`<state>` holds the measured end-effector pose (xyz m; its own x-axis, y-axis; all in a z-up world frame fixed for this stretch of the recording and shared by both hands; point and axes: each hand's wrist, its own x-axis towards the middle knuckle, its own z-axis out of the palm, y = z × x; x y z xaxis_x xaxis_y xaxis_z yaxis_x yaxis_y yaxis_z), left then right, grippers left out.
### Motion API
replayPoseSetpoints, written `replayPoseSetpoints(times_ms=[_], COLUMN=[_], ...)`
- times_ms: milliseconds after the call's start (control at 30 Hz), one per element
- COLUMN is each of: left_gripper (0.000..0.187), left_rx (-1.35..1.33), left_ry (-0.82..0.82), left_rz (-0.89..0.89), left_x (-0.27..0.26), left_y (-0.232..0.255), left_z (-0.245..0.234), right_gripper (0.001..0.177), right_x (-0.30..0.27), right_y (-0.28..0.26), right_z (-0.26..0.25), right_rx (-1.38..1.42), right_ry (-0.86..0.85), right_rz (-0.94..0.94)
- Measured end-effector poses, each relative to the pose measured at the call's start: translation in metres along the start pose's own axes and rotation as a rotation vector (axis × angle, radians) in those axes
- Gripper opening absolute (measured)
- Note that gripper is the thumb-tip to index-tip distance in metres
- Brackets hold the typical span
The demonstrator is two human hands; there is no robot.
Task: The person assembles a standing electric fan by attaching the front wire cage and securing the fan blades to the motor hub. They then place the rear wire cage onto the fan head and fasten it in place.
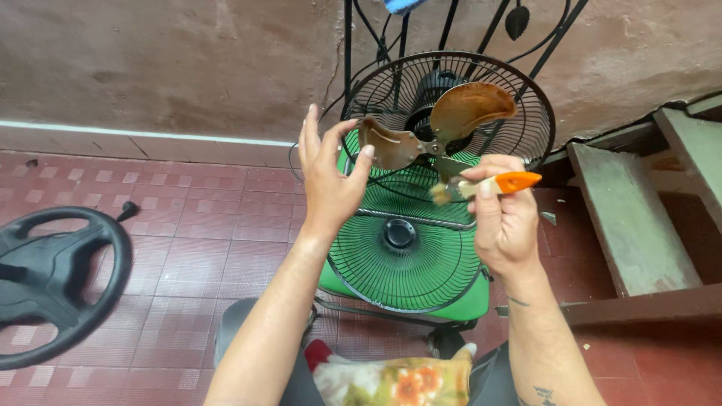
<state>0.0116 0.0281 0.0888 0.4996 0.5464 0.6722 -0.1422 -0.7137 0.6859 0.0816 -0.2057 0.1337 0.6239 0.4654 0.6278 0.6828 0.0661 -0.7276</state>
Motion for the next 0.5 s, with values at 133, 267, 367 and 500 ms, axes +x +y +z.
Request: replayPoseSetpoints(times_ms=[133,267,367,500], left_gripper=[0.044,0.031,0.021,0.019], left_rx=[0.042,0.016,-0.022,-0.061], left_ry=[-0.004,-0.030,-0.013,0.018], left_rz=[-0.004,-0.046,-0.095,-0.119], left_x=[-0.002,-0.003,-0.001,0.000], left_y=[-0.021,-0.035,-0.043,-0.047], left_z=[0.017,0.025,0.029,0.031], right_gripper=[0.016,0.016,0.016,0.018], right_x=[-0.002,-0.001,0.003,0.007], right_y=[0.006,0.006,0.003,0.000], right_z=[0.001,0.009,0.012,0.023], right_rx=[-0.022,-0.030,-0.108,-0.241], right_ry=[-0.070,-0.060,-0.095,-0.205], right_rz=[-0.015,0.068,0.002,0.006])
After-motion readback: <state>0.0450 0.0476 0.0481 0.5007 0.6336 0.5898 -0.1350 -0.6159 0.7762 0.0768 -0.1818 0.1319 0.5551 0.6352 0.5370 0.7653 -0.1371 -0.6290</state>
